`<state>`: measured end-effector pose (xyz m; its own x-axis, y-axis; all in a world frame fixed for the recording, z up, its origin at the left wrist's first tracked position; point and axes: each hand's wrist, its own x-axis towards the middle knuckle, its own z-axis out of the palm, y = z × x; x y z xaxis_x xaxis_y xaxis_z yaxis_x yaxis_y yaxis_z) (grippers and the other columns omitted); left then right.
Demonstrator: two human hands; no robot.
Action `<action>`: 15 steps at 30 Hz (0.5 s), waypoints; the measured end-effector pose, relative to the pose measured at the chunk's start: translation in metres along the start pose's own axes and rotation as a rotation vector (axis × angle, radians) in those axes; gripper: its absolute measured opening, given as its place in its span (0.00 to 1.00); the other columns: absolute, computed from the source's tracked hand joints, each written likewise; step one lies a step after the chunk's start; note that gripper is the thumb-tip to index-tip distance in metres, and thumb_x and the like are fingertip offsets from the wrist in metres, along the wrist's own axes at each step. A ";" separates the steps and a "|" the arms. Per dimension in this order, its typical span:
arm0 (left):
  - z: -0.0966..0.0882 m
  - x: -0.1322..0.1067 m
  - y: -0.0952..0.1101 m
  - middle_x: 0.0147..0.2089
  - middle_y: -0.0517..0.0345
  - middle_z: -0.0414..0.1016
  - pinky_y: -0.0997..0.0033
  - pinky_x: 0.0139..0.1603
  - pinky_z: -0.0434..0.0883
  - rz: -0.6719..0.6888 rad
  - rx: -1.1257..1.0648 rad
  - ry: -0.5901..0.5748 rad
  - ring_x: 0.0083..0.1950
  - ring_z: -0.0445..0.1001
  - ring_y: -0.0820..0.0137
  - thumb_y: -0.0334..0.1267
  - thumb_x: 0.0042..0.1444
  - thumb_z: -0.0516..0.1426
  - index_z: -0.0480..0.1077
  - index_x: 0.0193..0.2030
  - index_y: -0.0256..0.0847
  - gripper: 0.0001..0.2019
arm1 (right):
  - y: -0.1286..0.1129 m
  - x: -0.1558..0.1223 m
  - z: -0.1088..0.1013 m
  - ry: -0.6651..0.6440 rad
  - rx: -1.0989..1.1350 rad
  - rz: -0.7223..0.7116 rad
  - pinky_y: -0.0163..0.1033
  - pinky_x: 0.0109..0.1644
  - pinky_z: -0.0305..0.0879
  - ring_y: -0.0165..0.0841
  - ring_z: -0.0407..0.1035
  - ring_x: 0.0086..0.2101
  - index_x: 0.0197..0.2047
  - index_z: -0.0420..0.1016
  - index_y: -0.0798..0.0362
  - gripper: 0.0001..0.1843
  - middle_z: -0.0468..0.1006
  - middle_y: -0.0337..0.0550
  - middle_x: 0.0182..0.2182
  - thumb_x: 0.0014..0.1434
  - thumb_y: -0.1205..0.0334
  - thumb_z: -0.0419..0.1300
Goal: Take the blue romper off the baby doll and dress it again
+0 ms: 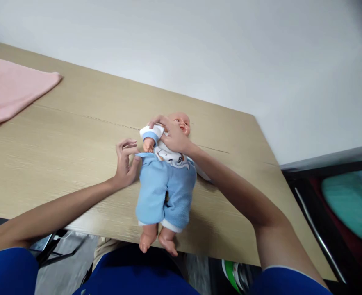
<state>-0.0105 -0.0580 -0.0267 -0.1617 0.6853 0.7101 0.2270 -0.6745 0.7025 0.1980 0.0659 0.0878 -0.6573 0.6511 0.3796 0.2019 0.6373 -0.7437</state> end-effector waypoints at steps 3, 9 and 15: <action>0.005 0.003 0.007 0.65 0.46 0.74 0.40 0.76 0.73 -0.061 -0.095 0.012 0.71 0.75 0.53 0.59 0.82 0.58 0.70 0.54 0.51 0.15 | -0.012 -0.012 -0.002 -0.027 -0.073 -0.021 0.61 0.79 0.66 0.48 0.77 0.65 0.53 0.81 0.43 0.13 0.86 0.49 0.59 0.69 0.63 0.61; 0.012 0.013 0.006 0.49 0.56 0.76 0.60 0.58 0.75 -0.366 -0.195 0.092 0.50 0.75 0.64 0.65 0.79 0.61 0.71 0.54 0.50 0.20 | -0.036 -0.046 0.002 0.001 -0.144 0.130 0.53 0.59 0.74 0.45 0.79 0.48 0.48 0.83 0.46 0.17 0.88 0.48 0.47 0.76 0.41 0.65; 0.008 0.022 -0.007 0.50 0.55 0.75 0.62 0.60 0.74 -0.453 -0.167 0.081 0.54 0.74 0.64 0.69 0.74 0.66 0.75 0.51 0.48 0.25 | -0.033 -0.058 0.001 -0.121 -0.159 0.311 0.47 0.48 0.65 0.42 0.74 0.40 0.40 0.80 0.47 0.22 0.83 0.43 0.38 0.70 0.36 0.70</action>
<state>-0.0081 -0.0365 -0.0163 -0.2842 0.9010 0.3276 -0.0396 -0.3525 0.9350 0.2287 0.0066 0.0903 -0.6256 0.7766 0.0736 0.5099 0.4785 -0.7149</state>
